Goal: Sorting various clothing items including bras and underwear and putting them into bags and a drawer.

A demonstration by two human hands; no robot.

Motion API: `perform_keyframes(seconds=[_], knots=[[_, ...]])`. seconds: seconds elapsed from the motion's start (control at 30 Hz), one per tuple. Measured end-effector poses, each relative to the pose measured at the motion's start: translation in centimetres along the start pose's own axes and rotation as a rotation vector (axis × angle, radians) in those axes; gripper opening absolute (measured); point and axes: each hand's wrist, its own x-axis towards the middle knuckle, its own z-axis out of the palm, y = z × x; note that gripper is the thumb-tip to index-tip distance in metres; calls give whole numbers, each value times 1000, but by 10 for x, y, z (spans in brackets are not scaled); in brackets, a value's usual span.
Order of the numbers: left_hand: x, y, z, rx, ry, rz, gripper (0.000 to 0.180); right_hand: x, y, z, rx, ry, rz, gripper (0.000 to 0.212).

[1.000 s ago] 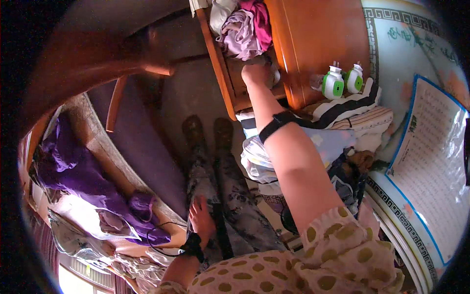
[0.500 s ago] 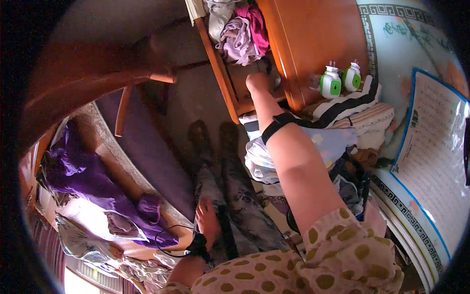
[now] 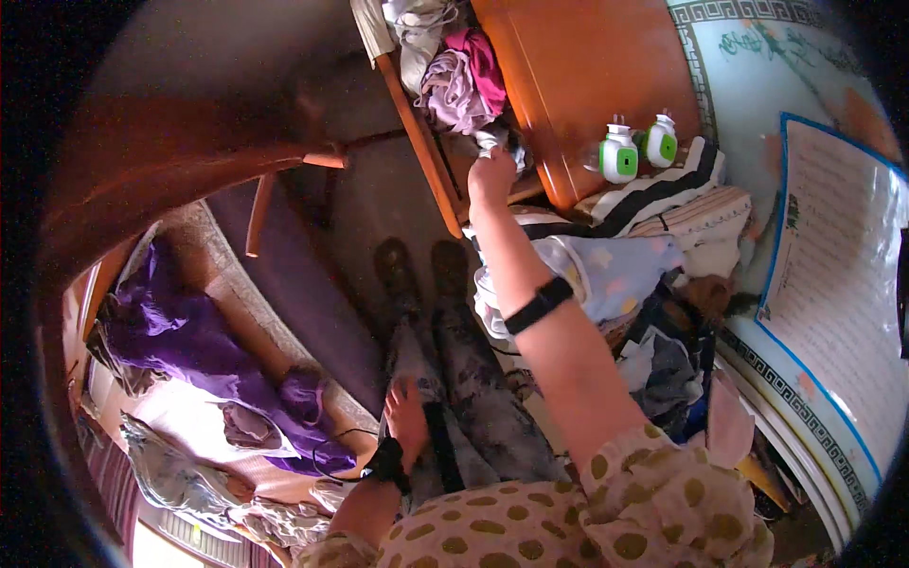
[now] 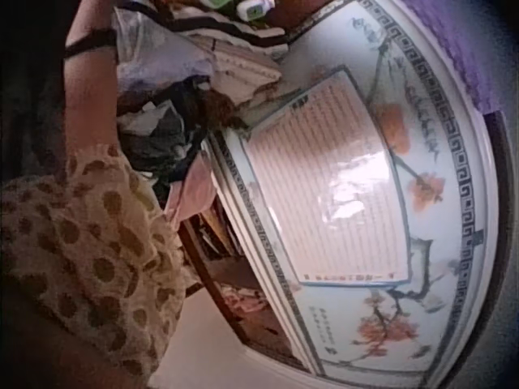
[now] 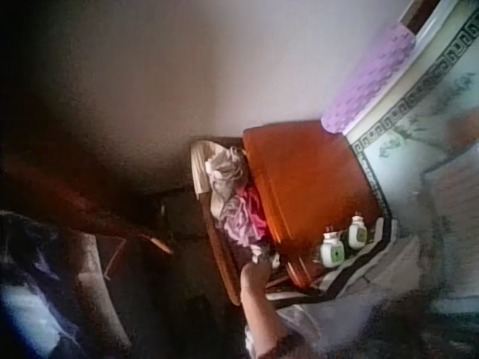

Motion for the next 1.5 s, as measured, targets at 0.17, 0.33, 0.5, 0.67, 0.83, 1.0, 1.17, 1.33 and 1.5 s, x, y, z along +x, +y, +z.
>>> perform_keyframes(seconds=[0.17, 0.33, 0.5, 0.67, 0.83, 1.0, 1.17, 1.33, 1.5], knots=[[-6, -2, -31, -2, -78, -30, 59, -97, -95, -107, 122, -41, -180, 28], [-3, -24, -21, -165, 76, 214, 51, -164, -128, -187, 282, -130, -337, 28], [45, -19, -58, -1275, 93, 12, 31, -224, -159, -259, 348, -564, -385, 25], [61, 17, -148, -2481, -521, -200, 48, -256, -151, -291, 398, -896, -362, 27], [61, 11, -147, -2377, -458, -81, 47, -262, -136, -274, 371, -883, -365, 17], [60, 14, -175, -2421, 71, -329, 45, -213, -91, -226, 174, -662, 491, 16], [55, -11, -203, -2537, 102, -278, 40, -190, -68, -217, 644, -627, 812, 15], [36, -26, -214, -2693, 82, -141, 48, -189, -61, -218, 660, -637, 882, 14], [18, -16, -219, -2849, 85, -62, 54, -185, -67, -215, 626, -657, 870, 21]])
